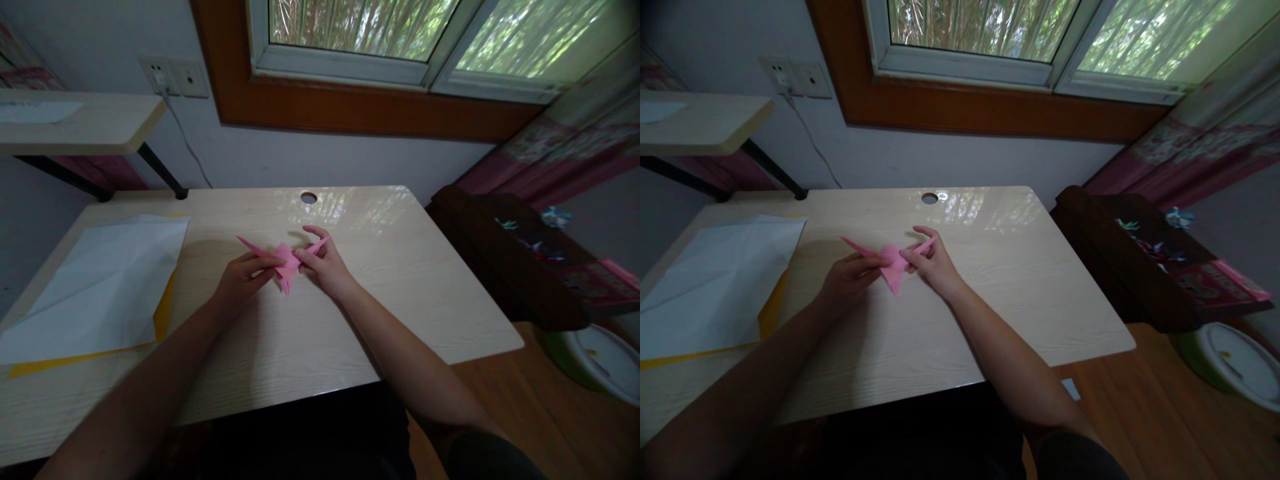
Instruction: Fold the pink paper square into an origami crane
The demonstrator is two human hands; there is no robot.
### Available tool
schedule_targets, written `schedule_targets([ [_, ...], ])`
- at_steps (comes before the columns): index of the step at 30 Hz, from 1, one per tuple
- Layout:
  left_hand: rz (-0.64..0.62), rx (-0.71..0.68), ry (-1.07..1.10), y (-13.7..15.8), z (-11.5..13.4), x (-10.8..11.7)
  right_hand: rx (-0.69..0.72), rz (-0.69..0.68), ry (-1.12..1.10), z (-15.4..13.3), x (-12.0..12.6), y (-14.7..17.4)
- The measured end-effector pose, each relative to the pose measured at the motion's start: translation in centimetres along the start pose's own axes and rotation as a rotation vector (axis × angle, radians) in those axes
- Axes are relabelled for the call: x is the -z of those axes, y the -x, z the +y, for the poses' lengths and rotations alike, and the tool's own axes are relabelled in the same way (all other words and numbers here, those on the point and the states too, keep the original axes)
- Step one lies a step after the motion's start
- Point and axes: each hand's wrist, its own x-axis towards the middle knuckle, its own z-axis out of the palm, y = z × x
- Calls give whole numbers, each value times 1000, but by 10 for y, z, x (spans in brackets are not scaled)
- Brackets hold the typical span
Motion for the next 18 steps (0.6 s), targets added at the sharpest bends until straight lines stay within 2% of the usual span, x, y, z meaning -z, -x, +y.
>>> schedule_targets([
  [4, 92, 22, -21, 0, -1, 4, 88, 48, -47, -1, 2, 0],
  [9, 223, 86, -2, 2, -5, 3, 213, 67, 31, -3, -1, 5],
  [15, 264, 151, 47, 2, -3, 1, 218, -151, 276, 1, -1, 10],
  [18, 227, 120, 30, 2, -1, 0, 291, -185, 474, -1, -1, 9],
])
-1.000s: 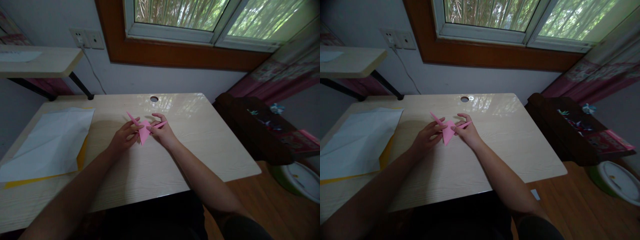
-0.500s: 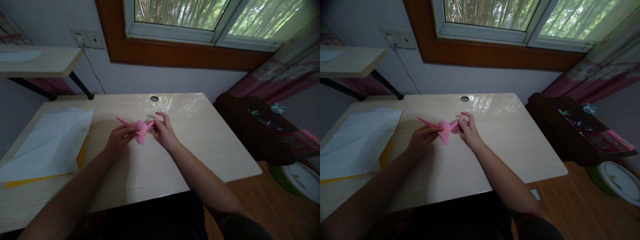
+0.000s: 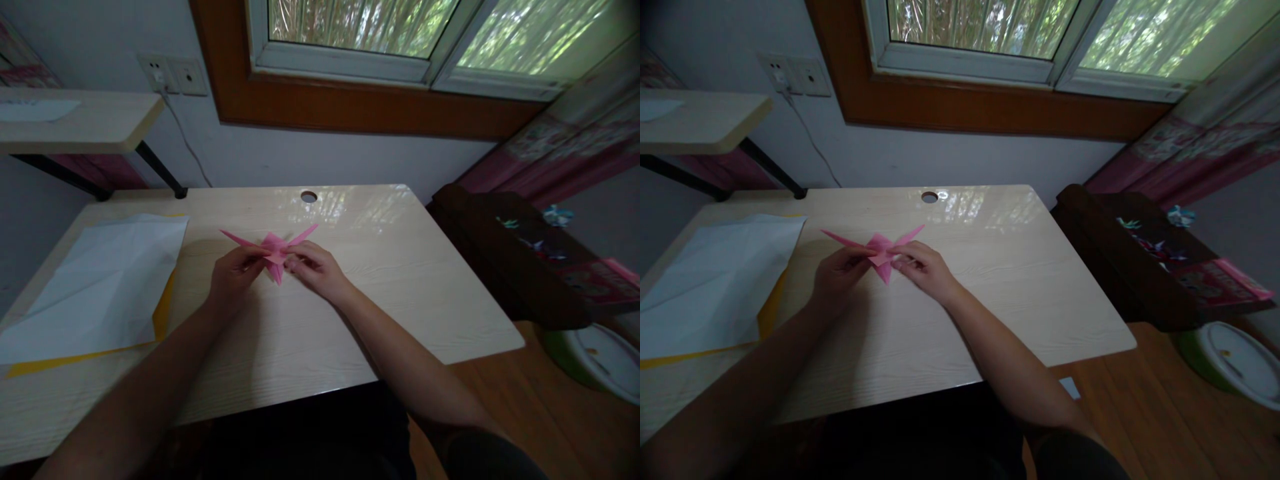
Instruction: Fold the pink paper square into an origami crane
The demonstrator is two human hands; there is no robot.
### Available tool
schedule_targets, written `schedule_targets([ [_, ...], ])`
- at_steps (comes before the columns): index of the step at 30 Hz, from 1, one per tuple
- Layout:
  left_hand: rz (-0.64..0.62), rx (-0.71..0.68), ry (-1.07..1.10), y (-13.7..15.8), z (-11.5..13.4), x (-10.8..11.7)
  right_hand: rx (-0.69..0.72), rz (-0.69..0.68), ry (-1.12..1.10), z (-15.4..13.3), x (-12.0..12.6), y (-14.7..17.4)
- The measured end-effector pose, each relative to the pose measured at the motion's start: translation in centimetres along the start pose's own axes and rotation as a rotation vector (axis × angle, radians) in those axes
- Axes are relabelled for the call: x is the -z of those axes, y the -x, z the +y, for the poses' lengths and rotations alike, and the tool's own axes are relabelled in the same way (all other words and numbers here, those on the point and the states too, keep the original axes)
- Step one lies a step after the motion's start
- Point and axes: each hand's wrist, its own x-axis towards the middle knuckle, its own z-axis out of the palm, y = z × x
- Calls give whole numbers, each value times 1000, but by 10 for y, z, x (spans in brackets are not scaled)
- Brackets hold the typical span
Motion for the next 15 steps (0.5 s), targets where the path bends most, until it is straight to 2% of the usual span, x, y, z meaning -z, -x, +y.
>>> schedule_targets([
  [3, -64, -23, -8, 1, 1, -2, 38, 16, 24, -1, 1, -3],
  [7, -127, 6, 10, 2, 4, -6, 13, 73, -28, 1, -2, -5],
  [15, -88, 28, 73, 4, 2, -13, -100, 135, -141, 7, -8, -4],
])
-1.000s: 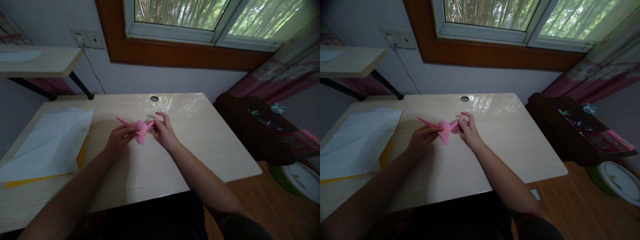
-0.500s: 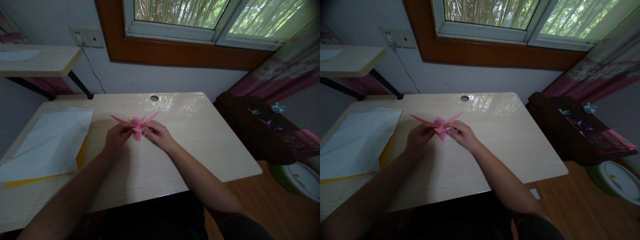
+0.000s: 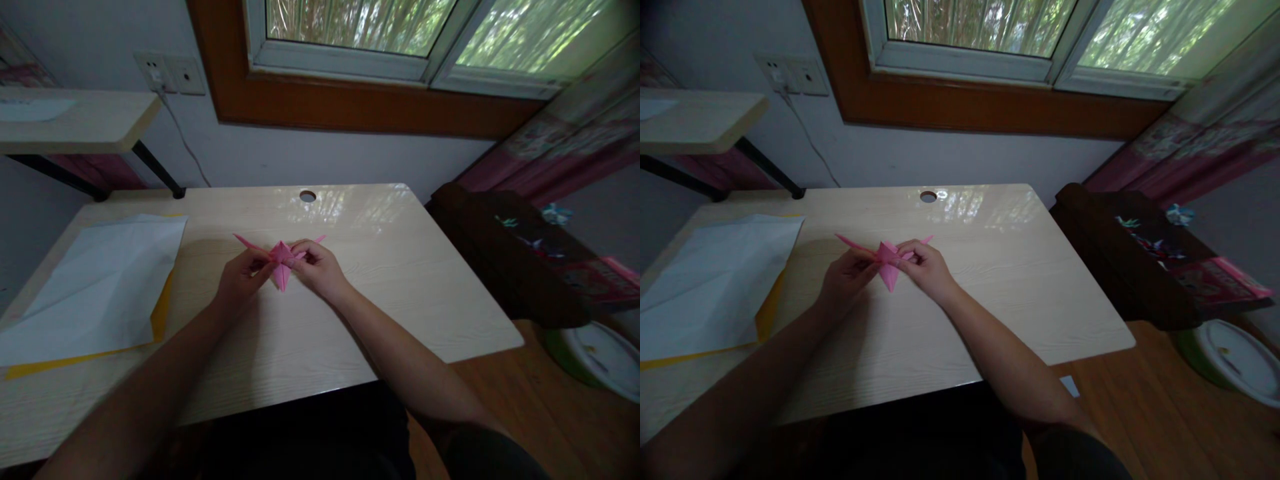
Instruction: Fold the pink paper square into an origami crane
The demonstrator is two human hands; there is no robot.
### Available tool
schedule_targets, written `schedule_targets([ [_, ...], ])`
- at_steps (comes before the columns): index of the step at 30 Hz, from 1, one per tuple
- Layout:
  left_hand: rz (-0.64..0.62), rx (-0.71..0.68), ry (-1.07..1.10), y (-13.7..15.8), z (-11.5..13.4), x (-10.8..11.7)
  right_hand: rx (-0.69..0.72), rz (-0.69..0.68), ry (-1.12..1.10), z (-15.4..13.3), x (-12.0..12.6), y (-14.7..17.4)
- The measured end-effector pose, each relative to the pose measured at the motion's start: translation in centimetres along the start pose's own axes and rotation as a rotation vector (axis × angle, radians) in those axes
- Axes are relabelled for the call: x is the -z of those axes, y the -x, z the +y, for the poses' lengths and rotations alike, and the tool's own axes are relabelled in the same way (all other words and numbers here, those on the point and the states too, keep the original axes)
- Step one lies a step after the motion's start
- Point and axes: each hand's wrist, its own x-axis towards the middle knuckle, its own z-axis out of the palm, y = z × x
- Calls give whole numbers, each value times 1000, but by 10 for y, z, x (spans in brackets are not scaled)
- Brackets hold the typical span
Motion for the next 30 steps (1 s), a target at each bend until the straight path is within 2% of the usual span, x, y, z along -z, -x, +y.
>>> schedule_targets([
  [5, 64, 12, 67, 0, -4, -5, -54, 51, -22, 1, -3, 1],
  [15, 51, -1, 63, 1, -4, -4, -59, 39, -136, -5, -5, -2],
  [24, 114, -51, 65, 1, -8, -8, -48, 69, -97, -4, -5, -1],
  [30, 70, -40, 107, 0, -11, -8, -19, 112, -37, -1, -5, -2],
])
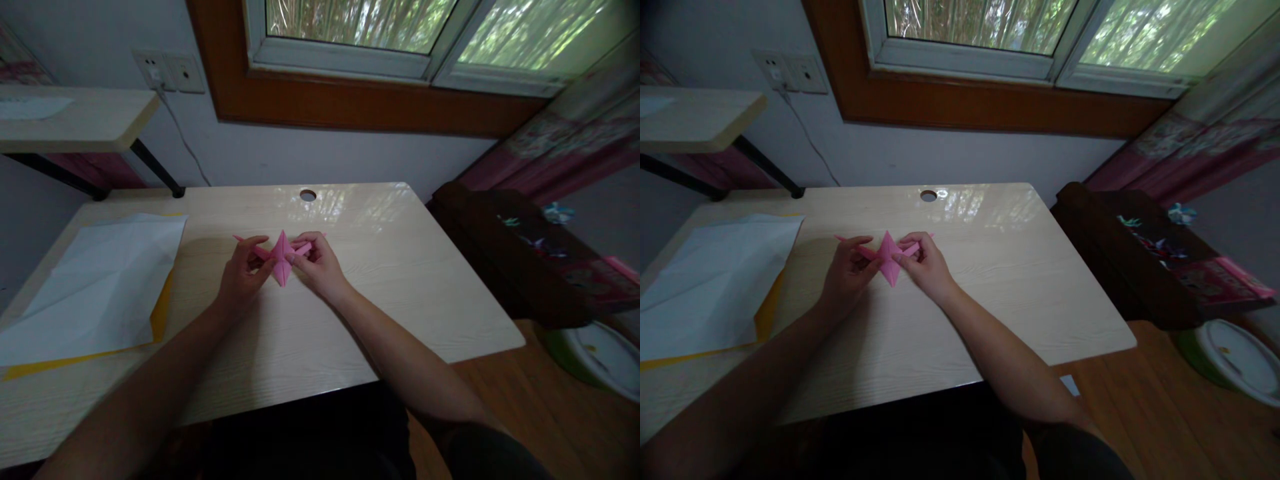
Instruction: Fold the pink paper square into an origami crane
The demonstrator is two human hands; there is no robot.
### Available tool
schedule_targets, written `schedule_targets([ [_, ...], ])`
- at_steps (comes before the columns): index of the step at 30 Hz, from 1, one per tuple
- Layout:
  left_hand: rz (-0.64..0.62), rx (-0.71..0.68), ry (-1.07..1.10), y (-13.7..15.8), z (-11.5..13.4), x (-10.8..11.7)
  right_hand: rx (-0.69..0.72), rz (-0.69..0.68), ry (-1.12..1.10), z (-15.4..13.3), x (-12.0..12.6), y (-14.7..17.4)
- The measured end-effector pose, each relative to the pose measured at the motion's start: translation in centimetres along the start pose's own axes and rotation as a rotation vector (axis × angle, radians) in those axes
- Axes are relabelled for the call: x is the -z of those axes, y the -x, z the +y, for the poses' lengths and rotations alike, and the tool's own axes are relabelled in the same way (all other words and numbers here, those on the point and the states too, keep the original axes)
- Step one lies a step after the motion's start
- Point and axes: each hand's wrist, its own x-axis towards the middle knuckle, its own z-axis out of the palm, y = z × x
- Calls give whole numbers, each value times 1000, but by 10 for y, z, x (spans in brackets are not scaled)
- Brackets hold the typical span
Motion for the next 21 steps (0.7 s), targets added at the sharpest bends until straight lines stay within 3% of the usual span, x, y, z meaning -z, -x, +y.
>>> schedule_targets([
  [6, 6, 30, 104, -2, 0, -1, 72, -37, -41, 4, -1, -1],
  [13, 8, 17, 139, -3, 8, -4, 120, 25, -16, -2, -4, 1],
  [17, 41, 25, 146, -4, 10, -5, 93, 78, -62, -1, -4, 1],
  [21, 50, 21, 135, -3, 8, -5, 27, 27, -157, 4, -5, -1],
])
